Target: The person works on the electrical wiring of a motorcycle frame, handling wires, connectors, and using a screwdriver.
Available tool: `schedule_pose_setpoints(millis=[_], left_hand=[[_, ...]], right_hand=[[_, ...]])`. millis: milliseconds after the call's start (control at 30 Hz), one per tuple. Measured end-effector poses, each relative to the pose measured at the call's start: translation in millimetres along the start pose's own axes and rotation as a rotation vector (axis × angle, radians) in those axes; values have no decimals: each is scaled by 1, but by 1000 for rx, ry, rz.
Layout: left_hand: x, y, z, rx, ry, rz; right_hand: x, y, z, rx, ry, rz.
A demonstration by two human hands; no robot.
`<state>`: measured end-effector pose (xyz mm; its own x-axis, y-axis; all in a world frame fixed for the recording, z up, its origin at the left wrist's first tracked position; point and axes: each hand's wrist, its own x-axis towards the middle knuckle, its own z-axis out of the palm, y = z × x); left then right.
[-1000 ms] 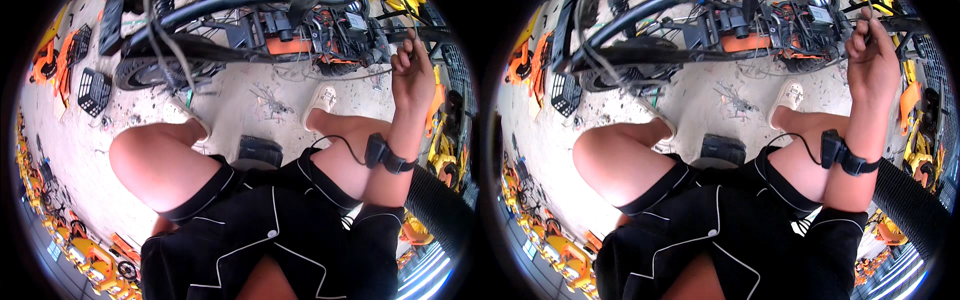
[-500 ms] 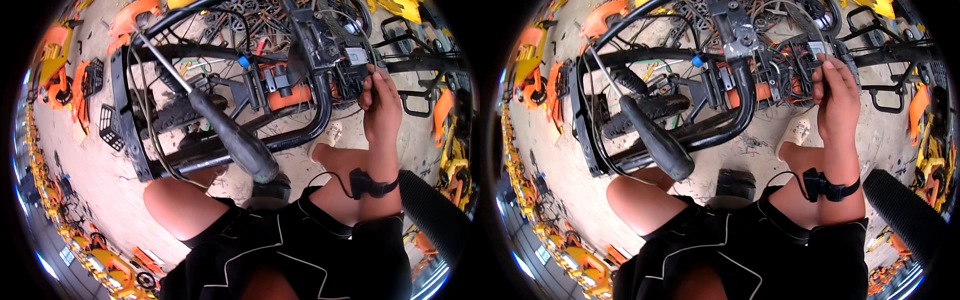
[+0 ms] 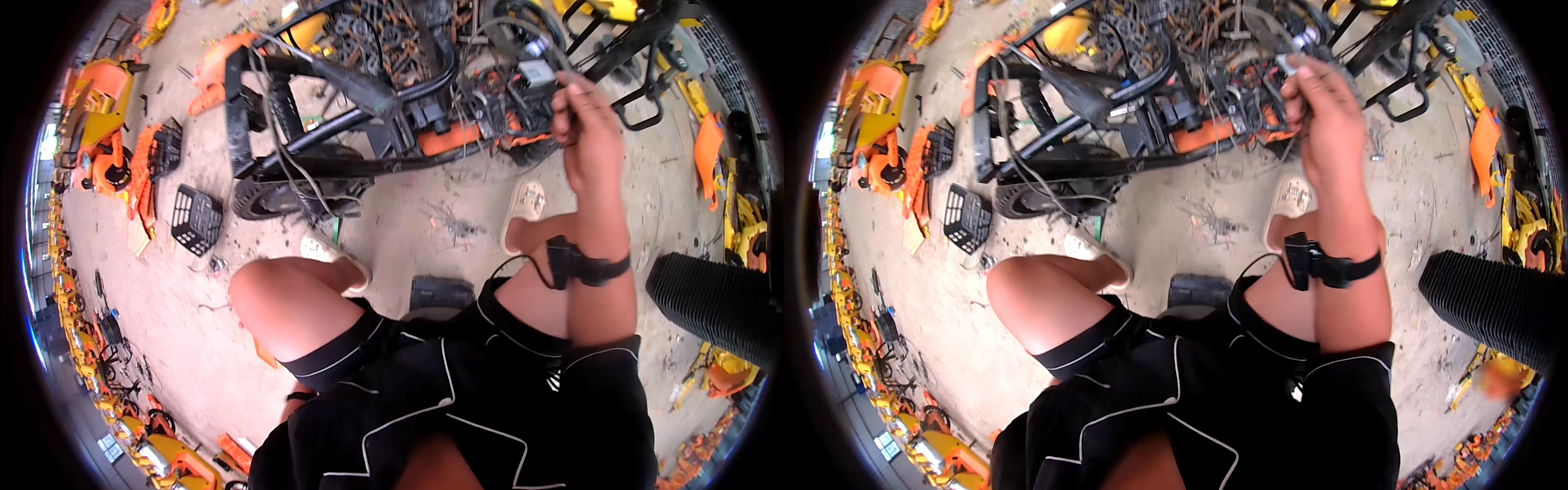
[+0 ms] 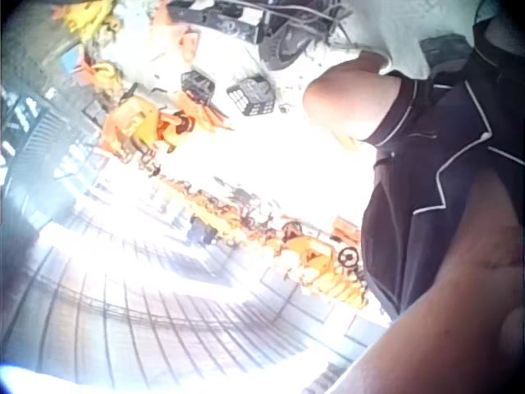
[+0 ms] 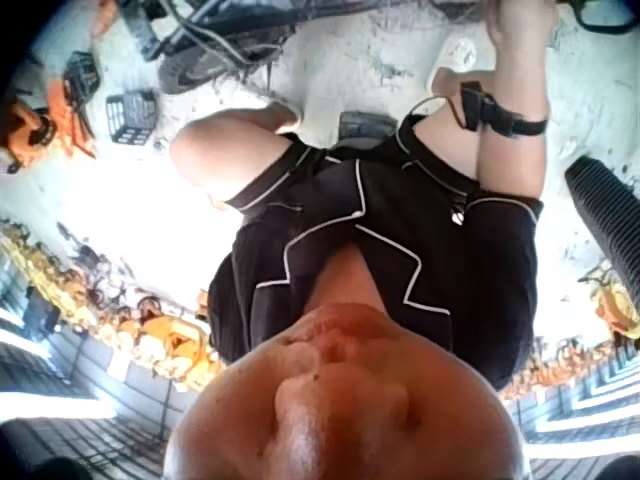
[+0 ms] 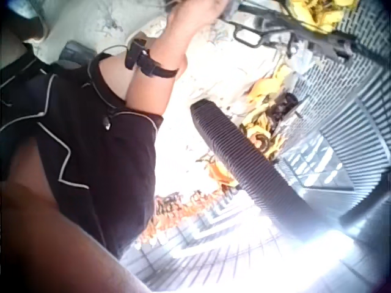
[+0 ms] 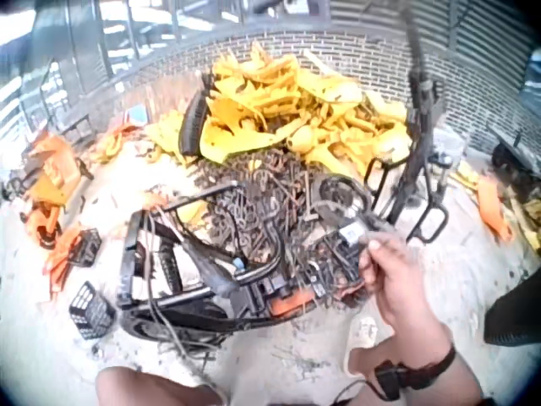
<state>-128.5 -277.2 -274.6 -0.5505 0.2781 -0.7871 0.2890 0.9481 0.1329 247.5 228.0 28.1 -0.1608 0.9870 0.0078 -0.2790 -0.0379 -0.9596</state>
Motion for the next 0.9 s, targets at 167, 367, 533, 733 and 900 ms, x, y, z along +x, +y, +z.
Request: schedule_pose_setpoints(millis=[167, 367, 533, 733, 900], left_hand=[[-39, 12, -200, 95, 816, 33], [-227, 215, -243, -527, 1049, 995], [-288, 319, -133, -257, 259, 1447], [-240, 349, -42, -101, 70, 1532], [-226, 365, -17, -29, -515, 1494]], right_hand=[[-17, -18, 7, 172, -148, -48], [-45, -52, 10, 355, -316, -130], [-57, -65, 21, 505, -584, -73], [-77, -27, 35, 713, -545, 133], [-80, -16, 37, 805, -357, 229]])
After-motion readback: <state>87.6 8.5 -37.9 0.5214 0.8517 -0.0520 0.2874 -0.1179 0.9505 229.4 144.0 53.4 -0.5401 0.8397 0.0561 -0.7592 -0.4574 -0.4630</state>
